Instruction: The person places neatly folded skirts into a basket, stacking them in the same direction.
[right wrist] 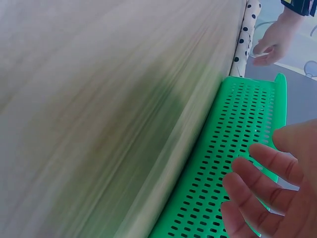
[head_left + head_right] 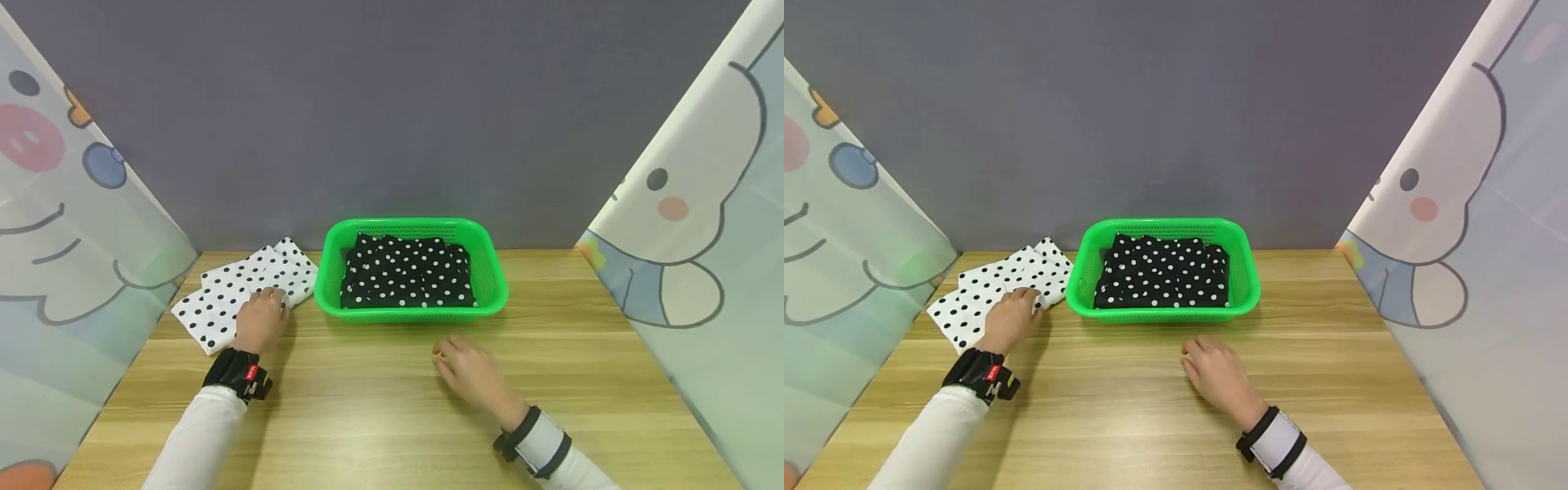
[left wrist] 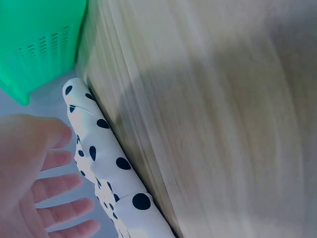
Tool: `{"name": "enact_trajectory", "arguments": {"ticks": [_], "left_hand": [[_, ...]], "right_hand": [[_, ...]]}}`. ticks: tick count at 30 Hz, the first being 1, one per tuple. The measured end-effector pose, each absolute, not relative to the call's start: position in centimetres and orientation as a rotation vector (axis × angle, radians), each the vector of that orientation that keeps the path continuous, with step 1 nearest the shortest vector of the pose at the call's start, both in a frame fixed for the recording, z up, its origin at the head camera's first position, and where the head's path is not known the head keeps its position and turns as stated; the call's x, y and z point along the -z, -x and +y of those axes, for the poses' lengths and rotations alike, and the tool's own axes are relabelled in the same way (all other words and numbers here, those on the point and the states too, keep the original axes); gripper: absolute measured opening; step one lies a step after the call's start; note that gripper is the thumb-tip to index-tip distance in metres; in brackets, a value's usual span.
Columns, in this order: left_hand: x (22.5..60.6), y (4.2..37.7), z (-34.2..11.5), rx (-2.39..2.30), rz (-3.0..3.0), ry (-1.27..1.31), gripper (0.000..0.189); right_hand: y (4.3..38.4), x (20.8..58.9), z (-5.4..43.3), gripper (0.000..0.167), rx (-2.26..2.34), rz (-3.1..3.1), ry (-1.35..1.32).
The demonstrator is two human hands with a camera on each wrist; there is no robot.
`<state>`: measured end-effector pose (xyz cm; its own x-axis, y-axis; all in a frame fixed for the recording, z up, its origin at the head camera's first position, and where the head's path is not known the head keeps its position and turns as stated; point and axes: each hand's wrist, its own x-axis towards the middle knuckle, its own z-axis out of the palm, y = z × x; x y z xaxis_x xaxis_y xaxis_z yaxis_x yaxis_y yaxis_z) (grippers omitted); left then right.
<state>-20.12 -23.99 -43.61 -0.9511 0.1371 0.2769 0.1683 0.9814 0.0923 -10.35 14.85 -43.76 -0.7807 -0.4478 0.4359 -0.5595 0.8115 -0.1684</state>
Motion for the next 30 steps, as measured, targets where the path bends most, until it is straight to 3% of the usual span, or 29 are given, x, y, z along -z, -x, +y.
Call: {"name": "enact_trajectory", "arguments": {"ticks": [11, 30], "left_hand": [[44.0, 21.2, -24.5, 0.135, -3.003, 0.208, 0.013], [43.9, 17.6, -24.7, 0.060, -2.891, 0.422, 0.020]], "right_hand": [[10.3, 44.3, 14.7, 0.013, -0.410, -2.628, -0.773], [10.4, 44.0, 13.0, 0.018, -0.375, -2.754, -0.885]]}}
